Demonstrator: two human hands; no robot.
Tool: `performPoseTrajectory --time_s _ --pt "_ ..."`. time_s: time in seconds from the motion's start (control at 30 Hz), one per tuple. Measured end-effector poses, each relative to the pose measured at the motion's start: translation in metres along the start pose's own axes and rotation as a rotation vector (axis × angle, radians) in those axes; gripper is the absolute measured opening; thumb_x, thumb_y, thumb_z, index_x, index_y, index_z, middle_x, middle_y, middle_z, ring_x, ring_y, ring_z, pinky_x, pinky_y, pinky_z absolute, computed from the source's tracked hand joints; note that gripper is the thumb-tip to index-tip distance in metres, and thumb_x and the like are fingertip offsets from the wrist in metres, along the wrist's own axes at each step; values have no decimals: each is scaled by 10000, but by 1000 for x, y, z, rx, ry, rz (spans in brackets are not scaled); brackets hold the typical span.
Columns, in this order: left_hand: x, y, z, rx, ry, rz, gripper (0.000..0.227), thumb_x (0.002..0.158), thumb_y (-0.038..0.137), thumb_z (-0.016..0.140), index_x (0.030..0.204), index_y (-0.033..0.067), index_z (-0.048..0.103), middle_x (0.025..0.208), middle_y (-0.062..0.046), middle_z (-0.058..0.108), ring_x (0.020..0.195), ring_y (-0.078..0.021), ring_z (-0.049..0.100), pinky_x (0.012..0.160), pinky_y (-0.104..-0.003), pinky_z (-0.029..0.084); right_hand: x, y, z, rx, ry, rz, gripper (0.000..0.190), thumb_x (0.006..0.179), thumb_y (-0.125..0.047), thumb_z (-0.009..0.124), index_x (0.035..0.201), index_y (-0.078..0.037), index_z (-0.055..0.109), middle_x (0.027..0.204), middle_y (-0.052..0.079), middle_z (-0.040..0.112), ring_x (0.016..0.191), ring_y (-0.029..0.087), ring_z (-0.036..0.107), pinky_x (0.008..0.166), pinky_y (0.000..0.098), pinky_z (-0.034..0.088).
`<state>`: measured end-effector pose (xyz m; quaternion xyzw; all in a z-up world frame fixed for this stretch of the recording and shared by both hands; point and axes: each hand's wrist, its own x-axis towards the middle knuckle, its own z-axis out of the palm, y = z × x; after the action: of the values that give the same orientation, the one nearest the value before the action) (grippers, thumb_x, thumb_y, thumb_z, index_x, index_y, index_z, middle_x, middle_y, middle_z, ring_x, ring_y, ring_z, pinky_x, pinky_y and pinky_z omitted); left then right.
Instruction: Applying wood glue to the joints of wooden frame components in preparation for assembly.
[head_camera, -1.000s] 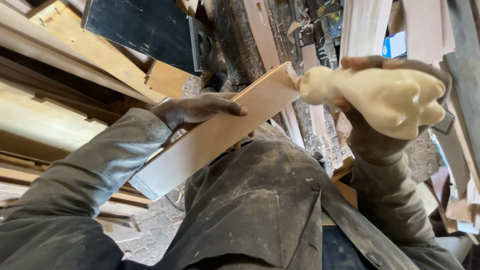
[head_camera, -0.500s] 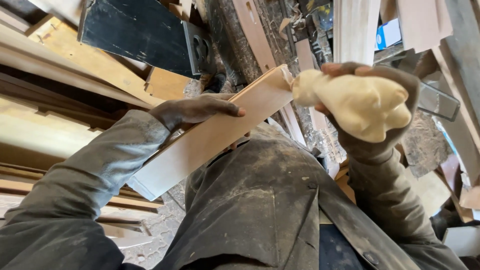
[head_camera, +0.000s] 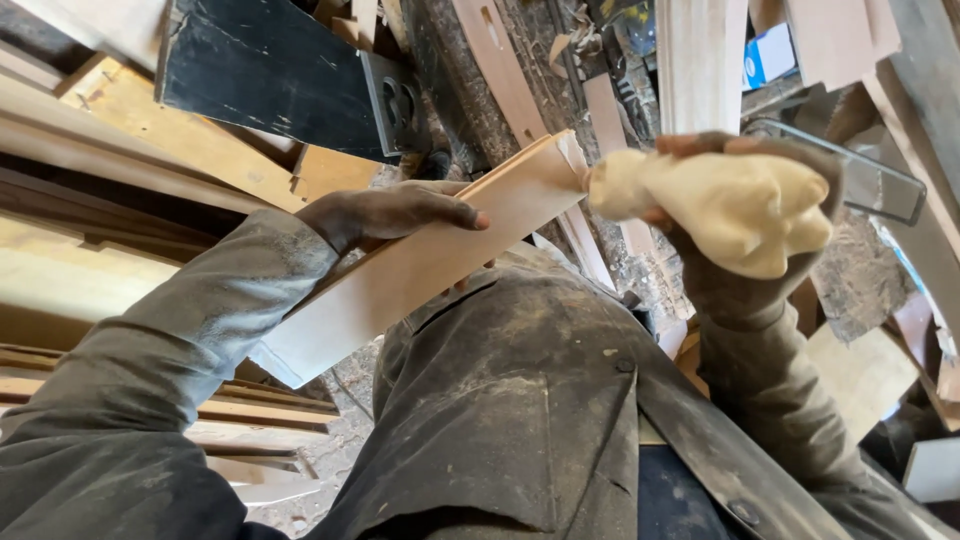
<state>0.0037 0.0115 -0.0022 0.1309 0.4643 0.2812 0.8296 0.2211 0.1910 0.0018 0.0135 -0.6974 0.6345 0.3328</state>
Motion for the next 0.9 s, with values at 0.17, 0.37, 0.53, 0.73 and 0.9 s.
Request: performPoseTrajectory --time_s 0.17,0.37,0.53,0.73,0.9 --pt "13 6 7 128 -73 4 615 626 344 555 1163 68 435 896 -131 589 669 -237 589 563 -313 506 17 -19 19 42 177 55 391 883 -373 467 1078 -48 376 991 255 491 937 369 536 853 505 508" --pt "15 11 -2 0 -111 30 659 646 326 582 1205 77 338 856 -162 542 630 -256 582 551 -360 527 -21 -10 -9 218 231 215 345 917 -353 424 1144 -94 406 1093 198 489 1043 330 514 957 481 482" --pt "16 23 -22 29 57 110 724 610 386 583 1210 66 333 962 -150 503 700 -247 565 585 -345 507 -48 -4 0 79 765 285 398 773 -114 617 1117 -30 436 1039 129 548 963 246 565 915 393 503" --pt "42 51 -64 450 415 336 804 646 533 489 1290 104 272 1288 -93 385 1180 -210 381 963 -317 305 -99 2 -14 679 1407 454 381 631 -149 733 939 -17 552 874 104 610 871 208 591 895 346 484" --pt "78 96 -104 754 614 306 802 648 615 432 1310 190 274 1232 -36 442 1038 -190 481 800 -283 377 -136 6 -20 728 1588 221 291 705 -120 697 956 -46 572 949 131 621 940 225 603 989 443 453"
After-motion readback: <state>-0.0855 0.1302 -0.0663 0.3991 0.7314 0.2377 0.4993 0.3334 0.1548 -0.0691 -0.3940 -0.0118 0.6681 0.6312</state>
